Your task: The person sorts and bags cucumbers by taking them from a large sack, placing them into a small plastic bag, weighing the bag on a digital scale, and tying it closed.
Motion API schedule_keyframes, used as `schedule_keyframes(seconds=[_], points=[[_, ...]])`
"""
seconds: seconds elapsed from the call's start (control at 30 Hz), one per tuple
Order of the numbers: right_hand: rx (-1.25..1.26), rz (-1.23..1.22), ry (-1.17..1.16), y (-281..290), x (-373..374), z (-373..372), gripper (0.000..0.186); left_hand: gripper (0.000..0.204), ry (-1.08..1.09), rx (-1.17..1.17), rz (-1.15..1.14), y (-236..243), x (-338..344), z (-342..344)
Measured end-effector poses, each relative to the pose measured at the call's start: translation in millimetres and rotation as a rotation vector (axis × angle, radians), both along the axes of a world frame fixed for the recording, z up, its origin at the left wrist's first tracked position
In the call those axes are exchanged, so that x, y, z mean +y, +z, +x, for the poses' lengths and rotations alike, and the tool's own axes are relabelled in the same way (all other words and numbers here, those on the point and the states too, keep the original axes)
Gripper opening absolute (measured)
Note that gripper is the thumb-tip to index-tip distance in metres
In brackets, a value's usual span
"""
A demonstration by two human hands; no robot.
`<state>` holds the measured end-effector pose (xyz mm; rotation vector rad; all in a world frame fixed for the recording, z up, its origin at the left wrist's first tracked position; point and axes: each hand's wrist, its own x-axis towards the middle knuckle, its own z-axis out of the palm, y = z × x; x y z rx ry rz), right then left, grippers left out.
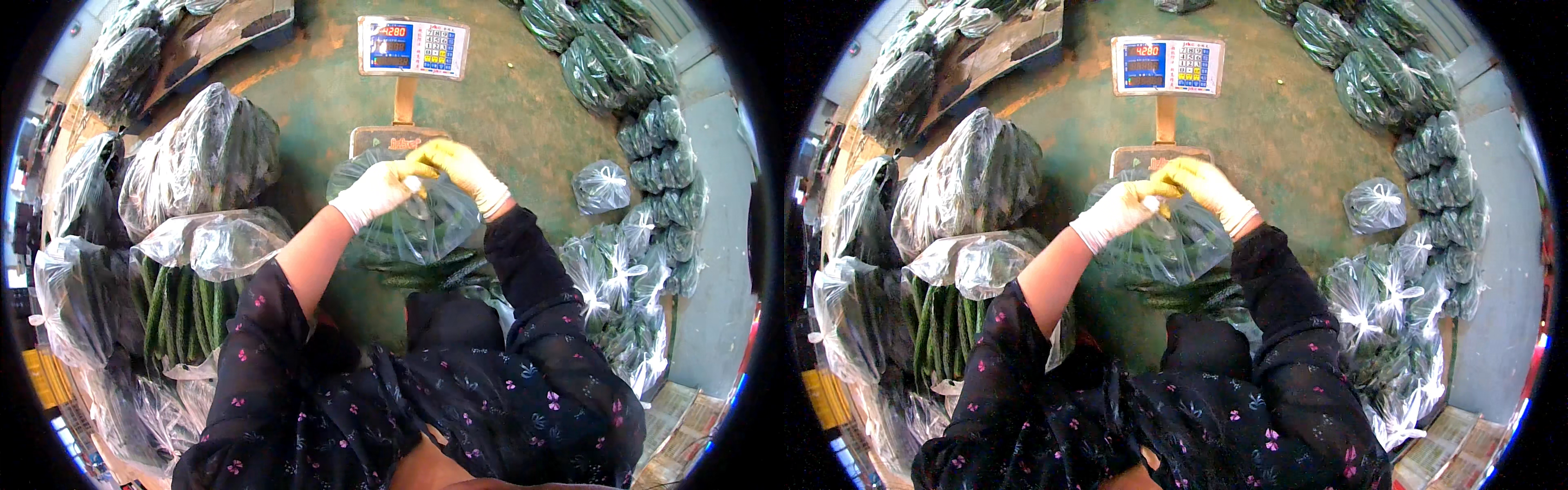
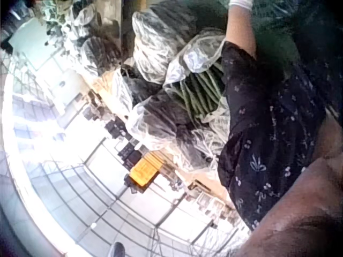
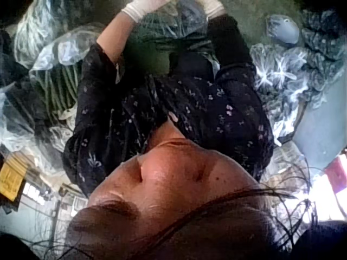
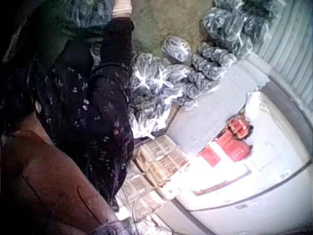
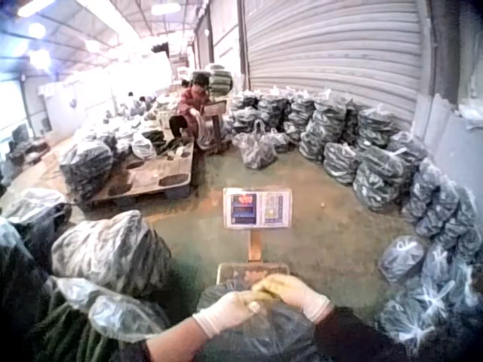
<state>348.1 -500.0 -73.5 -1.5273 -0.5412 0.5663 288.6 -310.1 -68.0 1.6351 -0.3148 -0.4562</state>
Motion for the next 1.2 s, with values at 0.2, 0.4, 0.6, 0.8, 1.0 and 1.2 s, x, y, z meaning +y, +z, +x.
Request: schedule_keyframes(seconds=[0.2, 0.4, 0.6, 0.8, 1.0, 1.2], points=[[0.112, -0.297, 0.047, -7.1, 19.8, -3.5, 0.028, 0.022, 0.235, -0.803, 0.761, 13.2, -12.0, -8.4], [0.628, 0.604, -0.077, -10.8, 29.3, -3.1, 0.024, 0.018, 0.429, -0.942, 0.944, 25.0, -7.0, -3.4], [-0.315, -0.056, -0.315, 30.6, 24.6, -34.6, 0.014, 0.019, 0.245, -0.881, 0.890, 16.0, 5.9, -3.0], [-0.055, -0.204, -0.568, -38.9, -2.4, 0.5, 0.009, 0.022, 0.450, -0.217, 0.360, -45.9, 37.5, -8.6], [0.144, -0.361, -0.489, -98.2, -54.8, 13.7, 0.007, 0.023, 0.472, 0.019, 0.741, -106.6, 56.7, -20.4], [-0.102, 0.134, -0.475, -49.6, -25.3, -6.1, 0.016, 0.025, 0.526, 0.382, 0.060, -57.9, 49.3, -25.9]])
